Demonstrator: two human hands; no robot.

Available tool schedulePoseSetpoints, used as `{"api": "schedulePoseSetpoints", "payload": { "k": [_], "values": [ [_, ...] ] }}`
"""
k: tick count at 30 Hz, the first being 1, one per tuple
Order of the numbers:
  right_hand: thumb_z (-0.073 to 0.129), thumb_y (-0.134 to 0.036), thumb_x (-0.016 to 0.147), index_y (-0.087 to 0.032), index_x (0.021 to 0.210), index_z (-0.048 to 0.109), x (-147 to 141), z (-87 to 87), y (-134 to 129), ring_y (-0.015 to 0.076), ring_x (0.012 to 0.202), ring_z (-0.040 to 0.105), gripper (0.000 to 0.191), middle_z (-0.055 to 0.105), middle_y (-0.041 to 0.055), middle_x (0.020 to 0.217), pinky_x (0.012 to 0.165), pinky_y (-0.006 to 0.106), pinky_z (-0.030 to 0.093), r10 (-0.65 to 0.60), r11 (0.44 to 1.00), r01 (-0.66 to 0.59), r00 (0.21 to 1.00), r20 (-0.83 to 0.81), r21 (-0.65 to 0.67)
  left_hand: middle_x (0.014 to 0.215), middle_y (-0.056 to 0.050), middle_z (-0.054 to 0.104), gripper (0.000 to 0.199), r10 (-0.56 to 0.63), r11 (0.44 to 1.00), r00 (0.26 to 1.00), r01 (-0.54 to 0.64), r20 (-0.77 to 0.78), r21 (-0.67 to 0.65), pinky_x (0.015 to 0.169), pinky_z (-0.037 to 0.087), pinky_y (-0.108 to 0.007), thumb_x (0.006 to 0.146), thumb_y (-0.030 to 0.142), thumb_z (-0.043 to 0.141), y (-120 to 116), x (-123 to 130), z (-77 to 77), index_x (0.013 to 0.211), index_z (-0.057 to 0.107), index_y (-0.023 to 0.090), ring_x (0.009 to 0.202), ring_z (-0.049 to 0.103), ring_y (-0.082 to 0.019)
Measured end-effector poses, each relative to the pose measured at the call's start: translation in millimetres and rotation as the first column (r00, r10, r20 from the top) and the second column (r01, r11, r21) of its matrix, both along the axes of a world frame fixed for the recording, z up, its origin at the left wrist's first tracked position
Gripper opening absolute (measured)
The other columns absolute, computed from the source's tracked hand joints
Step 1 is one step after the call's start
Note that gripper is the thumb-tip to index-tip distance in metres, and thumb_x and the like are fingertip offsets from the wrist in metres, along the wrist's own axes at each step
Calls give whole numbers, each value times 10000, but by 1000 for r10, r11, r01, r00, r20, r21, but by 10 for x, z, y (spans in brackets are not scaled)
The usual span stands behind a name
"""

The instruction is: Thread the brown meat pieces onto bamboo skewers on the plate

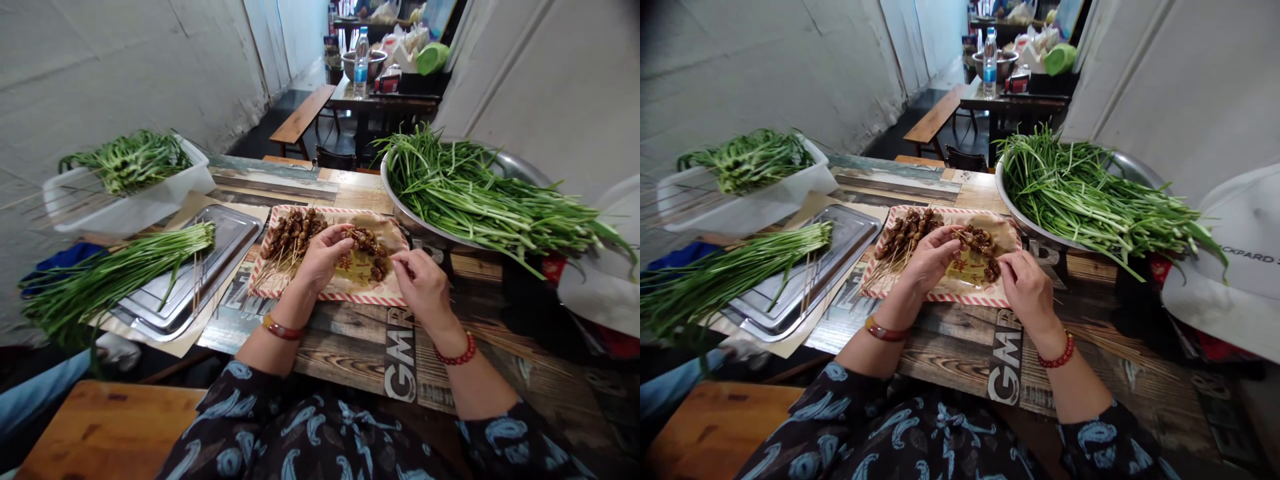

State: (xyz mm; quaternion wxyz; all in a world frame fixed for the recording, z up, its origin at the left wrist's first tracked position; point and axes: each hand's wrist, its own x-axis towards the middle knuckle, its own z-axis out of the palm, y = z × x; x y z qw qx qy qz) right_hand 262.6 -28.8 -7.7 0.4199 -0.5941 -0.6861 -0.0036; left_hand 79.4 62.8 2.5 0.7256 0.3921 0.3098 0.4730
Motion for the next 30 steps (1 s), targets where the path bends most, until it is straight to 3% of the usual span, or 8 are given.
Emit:
{"api": "schedulePoseSetpoints", "payload": {
  "k": [9,14,20,27,30],
  "values": [
    [497,-229,941,-217,904,638,24,-15,11,181,794,627,147,663,40,847,710,314,505,7,1000,-7,1000,-6,10,835,-24,698,374,-28,998,997,32,72,-62,612,494,-212,647,264,838,-10,-31,39,954,659,148,714,689,-131],
    [504,-218,940,-217,922,637,25,-13,12,182,792,633,134,671,43,862,703,316,510,13,1000,-12,1000,-4,20,823,-31,705,445,-36,996,994,44,102,-77,686,528,-255,664,213,819,-12,-51,44,1076,663,154,722,690,-138],
    [514,-221,936,-222,947,659,40,-22,7,184,788,636,146,670,39,844,707,319,515,-2,999,3,1000,-14,47,815,-17,710,330,-4,993,987,23,162,-115,787,545,-293,629,181,828,15,-56,15,912,660,161,782,697,-149],
    [557,-224,917,-219,981,688,46,-18,-19,167,772,645,146,677,43,864,699,295,521,-11,999,10,1000,26,46,802,22,705,317,110,981,971,-71,212,-183,605,478,-166,633,167,821,90,-108,3,872,613,182,701,654,-80],
    [562,-221,914,-214,983,697,46,-25,-26,163,770,648,151,680,47,872,699,289,524,-17,999,15,999,47,46,831,9,717,282,113,981,969,-73,218,-182,618,486,-163,660,146,796,88,-105,15,870,609,177,703,657,-80]
  ]
}}
